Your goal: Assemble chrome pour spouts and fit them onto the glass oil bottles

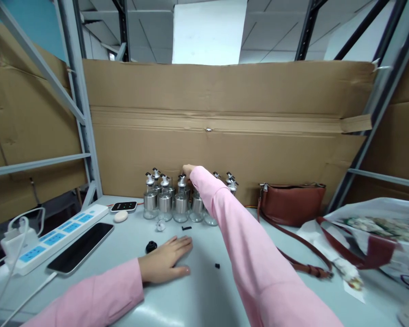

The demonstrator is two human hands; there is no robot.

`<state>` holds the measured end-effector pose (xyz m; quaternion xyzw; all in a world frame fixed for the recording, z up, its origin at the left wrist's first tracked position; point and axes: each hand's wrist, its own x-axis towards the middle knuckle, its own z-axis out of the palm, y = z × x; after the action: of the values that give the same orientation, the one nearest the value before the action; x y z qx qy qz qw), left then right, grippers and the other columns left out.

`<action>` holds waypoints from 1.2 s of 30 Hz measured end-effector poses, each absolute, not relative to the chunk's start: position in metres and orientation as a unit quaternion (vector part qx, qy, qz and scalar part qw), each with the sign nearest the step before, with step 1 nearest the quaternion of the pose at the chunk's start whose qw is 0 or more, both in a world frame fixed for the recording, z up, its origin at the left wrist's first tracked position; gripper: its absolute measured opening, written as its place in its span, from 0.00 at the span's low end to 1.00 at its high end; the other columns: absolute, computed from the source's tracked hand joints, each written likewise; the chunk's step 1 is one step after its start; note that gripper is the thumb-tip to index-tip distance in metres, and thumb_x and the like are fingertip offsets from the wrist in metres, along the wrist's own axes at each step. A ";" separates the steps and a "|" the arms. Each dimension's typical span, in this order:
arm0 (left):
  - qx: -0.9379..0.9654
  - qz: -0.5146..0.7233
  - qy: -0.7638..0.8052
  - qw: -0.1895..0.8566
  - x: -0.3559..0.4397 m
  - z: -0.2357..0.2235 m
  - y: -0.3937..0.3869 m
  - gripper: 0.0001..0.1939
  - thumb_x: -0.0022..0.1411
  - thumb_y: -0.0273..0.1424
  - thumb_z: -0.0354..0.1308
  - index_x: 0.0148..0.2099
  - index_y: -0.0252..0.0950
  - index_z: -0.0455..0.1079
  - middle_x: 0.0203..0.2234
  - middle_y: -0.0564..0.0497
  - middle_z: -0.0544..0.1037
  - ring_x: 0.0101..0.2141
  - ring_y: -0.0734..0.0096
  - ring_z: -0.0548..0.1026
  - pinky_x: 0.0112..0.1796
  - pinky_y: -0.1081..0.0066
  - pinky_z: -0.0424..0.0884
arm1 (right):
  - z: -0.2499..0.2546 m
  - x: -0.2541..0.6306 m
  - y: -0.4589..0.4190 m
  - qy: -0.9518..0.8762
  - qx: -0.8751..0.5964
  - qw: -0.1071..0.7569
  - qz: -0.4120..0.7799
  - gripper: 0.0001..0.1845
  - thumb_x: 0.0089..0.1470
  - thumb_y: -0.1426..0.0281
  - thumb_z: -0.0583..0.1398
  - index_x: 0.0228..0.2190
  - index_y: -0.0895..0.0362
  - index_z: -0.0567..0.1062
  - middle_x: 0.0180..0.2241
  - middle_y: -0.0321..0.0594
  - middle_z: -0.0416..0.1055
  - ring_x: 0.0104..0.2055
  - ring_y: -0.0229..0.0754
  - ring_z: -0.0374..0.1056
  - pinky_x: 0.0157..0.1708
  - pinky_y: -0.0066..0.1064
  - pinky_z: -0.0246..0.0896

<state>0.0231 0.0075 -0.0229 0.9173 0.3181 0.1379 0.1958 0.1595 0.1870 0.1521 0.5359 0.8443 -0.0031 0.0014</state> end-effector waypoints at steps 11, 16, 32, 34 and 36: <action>0.865 0.142 0.381 0.296 0.023 -0.019 0.005 0.54 0.51 0.45 0.60 0.68 0.30 0.33 0.64 0.34 0.45 0.63 0.49 0.46 0.61 0.50 0.44 | 0.269 0.202 0.120 0.824 0.428 -0.350 0.121 0.12 0.43 0.73 0.64 0.33 0.65 0.77 0.28 0.40 0.73 0.30 0.37 0.67 0.32 0.29 0.61; 0.770 0.294 0.399 0.402 0.025 -0.026 0.010 0.61 0.49 0.48 0.62 0.66 0.34 0.20 0.64 0.32 0.40 0.64 0.54 0.46 0.60 0.52 0.45 | 0.265 0.219 0.051 0.768 0.341 -0.533 0.096 0.15 0.43 0.71 0.62 0.36 0.62 0.77 0.32 0.43 0.74 0.33 0.40 0.69 0.34 0.32 0.63; 0.790 0.343 0.325 0.391 0.029 -0.016 -0.002 0.38 0.46 0.41 0.67 0.56 0.34 0.57 0.51 0.42 0.68 0.51 0.55 0.66 0.52 0.57 0.61 | 0.115 0.209 0.007 0.872 0.341 -0.299 -0.185 0.10 0.44 0.70 0.62 0.33 0.54 0.76 0.36 0.39 0.75 0.39 0.44 0.69 0.43 0.39 0.64; 0.799 0.329 0.324 0.387 0.029 -0.016 -0.002 0.39 0.46 0.40 0.67 0.57 0.34 0.55 0.51 0.41 0.68 0.50 0.55 0.67 0.51 0.57 0.62 | 0.117 0.212 0.004 0.887 0.313 -0.268 -0.209 0.13 0.45 0.66 0.63 0.37 0.52 0.75 0.38 0.39 0.74 0.41 0.44 0.69 0.43 0.37 0.64; 0.807 0.322 0.314 0.382 0.030 -0.015 -0.002 0.40 0.46 0.39 0.67 0.57 0.34 0.53 0.52 0.40 0.67 0.51 0.55 0.66 0.52 0.57 0.62 | 0.121 0.215 0.001 0.898 0.290 -0.244 -0.224 0.17 0.47 0.63 0.63 0.41 0.51 0.74 0.41 0.39 0.72 0.42 0.43 0.67 0.42 0.36 0.63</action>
<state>0.0299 -0.0021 -0.0155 0.8073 0.3135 0.3224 0.3821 0.2147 0.0011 0.1212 0.2895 0.8979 -0.2244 -0.2440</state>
